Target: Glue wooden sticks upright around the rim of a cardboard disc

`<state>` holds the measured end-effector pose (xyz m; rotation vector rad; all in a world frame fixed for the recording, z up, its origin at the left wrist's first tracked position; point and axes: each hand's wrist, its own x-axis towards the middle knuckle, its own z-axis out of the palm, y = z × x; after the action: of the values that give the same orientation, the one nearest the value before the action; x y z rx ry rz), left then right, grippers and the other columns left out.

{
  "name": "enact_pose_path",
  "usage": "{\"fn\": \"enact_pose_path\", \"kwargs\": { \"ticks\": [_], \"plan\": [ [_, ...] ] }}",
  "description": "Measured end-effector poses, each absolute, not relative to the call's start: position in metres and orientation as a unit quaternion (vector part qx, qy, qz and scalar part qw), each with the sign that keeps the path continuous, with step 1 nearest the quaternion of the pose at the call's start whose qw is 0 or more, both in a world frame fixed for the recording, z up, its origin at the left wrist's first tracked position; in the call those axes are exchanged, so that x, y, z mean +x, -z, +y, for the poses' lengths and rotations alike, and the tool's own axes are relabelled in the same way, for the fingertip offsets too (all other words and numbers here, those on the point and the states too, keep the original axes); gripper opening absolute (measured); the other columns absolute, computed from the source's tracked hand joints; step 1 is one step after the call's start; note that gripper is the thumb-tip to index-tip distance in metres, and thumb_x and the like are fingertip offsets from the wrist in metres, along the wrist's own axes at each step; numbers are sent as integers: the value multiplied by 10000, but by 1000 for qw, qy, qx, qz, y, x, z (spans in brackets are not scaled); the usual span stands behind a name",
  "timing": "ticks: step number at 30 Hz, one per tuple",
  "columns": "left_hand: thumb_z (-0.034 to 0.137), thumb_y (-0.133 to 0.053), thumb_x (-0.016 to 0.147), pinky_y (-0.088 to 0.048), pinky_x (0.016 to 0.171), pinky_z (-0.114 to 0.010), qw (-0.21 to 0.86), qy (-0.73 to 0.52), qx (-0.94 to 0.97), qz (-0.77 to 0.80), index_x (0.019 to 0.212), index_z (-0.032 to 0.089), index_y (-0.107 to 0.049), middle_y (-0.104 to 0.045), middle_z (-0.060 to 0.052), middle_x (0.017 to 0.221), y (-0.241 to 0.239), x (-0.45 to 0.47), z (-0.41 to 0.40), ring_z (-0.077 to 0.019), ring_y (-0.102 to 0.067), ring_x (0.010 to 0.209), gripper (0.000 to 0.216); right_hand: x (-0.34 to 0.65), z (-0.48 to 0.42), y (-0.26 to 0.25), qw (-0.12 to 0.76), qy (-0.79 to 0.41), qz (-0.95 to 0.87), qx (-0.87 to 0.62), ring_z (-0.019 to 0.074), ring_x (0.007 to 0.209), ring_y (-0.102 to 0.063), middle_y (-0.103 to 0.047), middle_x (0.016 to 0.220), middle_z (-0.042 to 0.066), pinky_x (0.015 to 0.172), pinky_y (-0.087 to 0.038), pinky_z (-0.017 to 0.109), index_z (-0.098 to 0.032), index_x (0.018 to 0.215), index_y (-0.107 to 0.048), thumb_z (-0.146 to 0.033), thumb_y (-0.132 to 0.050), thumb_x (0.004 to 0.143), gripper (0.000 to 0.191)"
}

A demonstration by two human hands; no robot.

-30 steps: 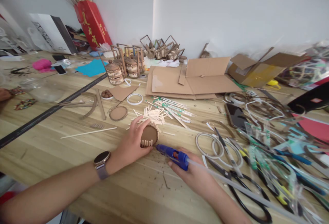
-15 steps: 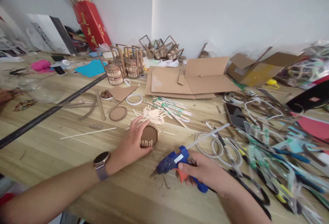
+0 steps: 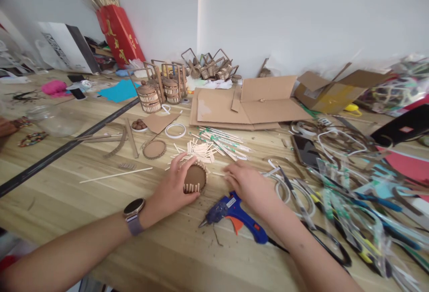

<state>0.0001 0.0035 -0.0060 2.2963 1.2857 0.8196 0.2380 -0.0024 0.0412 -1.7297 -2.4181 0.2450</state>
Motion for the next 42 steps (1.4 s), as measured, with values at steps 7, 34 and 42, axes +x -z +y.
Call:
{"fn": "enact_pose_path", "kwargs": {
  "ticks": [7, 34, 42],
  "plan": [
    [140, -779, 676, -394, 1101, -531, 199, -293, 820, 451, 1442, 272, -271, -207, -156, 1508, 5, 0, 3, -356, -342, 1389, 928, 214, 28, -29, 19, -92, -831, -548, 201, 842, -603, -655, 823, 70, 725, -398, 255, -173, 790, -645, -34, -490, 797, 209],
    [147, -769, 686, -407, 1085, -536, 200, -299, 818, 449, 1437, 303, -275, -214, -135, 1515, 5, -1, 4, -354, -357, 1383, 912, 199, -11, -72, 97, -269, -809, -514, 128, 606, -558, -631, 679, -25, 573, -384, 214, -200, 791, -602, -115, -527, 779, 114],
    [152, -770, 686, -382, 1109, -535, 194, -302, 822, 443, 1433, 271, -282, -213, -152, 1512, 5, -1, 4, -354, -321, 1404, 900, 192, -9, -60, 132, -174, -866, -450, 188, 854, -576, -600, 877, 55, 729, -443, 261, -187, 839, -723, -84, -622, 821, 146]
  ]
}}
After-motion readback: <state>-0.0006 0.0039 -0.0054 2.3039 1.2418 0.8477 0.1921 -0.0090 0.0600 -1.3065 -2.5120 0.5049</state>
